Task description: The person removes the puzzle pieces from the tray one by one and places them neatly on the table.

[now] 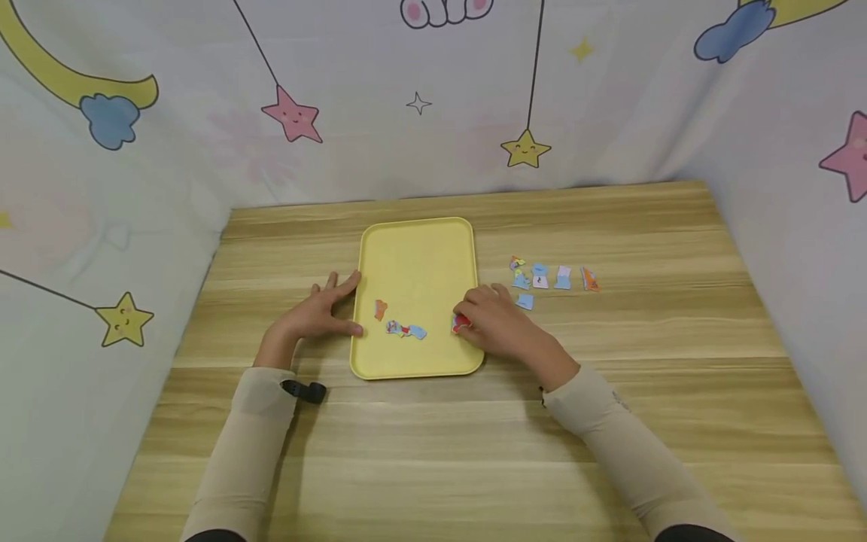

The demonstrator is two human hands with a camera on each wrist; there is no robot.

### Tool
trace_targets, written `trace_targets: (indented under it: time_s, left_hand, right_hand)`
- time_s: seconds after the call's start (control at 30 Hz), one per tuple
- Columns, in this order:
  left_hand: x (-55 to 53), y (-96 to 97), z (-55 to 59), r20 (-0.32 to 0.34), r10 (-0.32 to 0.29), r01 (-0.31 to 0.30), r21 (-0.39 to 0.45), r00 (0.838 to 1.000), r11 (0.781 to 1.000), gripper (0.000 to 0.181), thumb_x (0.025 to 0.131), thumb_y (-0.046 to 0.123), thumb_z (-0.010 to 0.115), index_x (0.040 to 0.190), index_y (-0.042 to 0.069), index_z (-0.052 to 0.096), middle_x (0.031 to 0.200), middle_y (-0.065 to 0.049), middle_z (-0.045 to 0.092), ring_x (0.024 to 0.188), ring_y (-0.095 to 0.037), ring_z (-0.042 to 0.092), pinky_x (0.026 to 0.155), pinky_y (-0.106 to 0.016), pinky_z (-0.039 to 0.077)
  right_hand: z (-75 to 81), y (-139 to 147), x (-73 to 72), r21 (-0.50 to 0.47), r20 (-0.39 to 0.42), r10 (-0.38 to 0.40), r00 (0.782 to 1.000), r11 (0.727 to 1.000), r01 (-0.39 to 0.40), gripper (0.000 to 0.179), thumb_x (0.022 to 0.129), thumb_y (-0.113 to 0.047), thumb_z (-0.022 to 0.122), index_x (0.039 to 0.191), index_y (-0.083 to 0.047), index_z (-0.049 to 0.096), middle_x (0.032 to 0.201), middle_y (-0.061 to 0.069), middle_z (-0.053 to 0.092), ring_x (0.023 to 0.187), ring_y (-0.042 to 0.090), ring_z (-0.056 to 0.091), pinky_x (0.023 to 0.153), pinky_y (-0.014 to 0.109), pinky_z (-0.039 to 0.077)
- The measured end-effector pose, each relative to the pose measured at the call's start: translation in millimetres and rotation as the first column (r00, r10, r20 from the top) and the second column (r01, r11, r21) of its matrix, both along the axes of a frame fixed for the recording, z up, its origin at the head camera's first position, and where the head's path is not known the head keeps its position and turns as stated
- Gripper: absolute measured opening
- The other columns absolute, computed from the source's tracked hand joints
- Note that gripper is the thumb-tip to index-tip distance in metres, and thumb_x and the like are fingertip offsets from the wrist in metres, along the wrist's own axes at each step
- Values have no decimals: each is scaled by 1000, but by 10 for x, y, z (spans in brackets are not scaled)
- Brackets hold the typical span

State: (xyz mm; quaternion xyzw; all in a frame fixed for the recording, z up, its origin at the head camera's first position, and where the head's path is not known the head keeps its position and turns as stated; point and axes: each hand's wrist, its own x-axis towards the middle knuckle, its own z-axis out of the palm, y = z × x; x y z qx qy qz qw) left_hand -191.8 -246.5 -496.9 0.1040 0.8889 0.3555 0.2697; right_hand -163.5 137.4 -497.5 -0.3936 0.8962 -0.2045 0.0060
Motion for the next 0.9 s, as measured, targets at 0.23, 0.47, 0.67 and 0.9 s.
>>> trace_targets:
  time_s: [0.23, 0.47, 0.67, 0.9]
  left_hand:
    - [-29, 2, 1, -2, 4, -4, 0, 1000, 1000, 118, 82, 40, 92, 171, 26, 15, 177, -6, -1, 152, -53, -27, 118, -75, -13]
    - [1, -5, 8, 8, 5, -5, 0, 1000, 1000, 118, 82, 41, 92, 171, 25, 16, 176, -10, -2, 152, -53, -26, 119, -75, -12]
    - [-3, -12, -6, 6, 2, -2, 7, 1000, 1000, 117, 83, 41, 91, 171, 24, 16, 176, -15, -5, 151, -54, -27, 119, -75, -12]
    - [0, -11, -14, 15, 7, -7, -1, 1000, 1000, 116, 83, 41, 91, 171, 26, 16, 173, -21, -13, 149, -57, -27, 118, -77, -10]
  right_hand:
    - [24, 70, -32, -2, 1, -28, 1000, 1000, 28, 25, 93, -16, 81, 113, -2, 76, 102, 5, 67, 107, 31, 61, 107, 59, 40]
    - [10, 141, -18, -5, 8, -31, 999, 1000, 31, 24, 93, -15, 81, 113, -2, 76, 102, 7, 66, 105, 32, 61, 106, 61, 41]
    - [-33, 218, -46, 3, 6, -53, 999, 999, 53, 23, 93, -14, 81, 112, -3, 76, 104, 8, 67, 107, 34, 61, 104, 63, 42]
    - [-23, 341, -49, 6, 34, -99, 994, 995, 99, 24, 94, -13, 79, 115, -2, 75, 104, 9, 68, 107, 34, 61, 105, 65, 41]
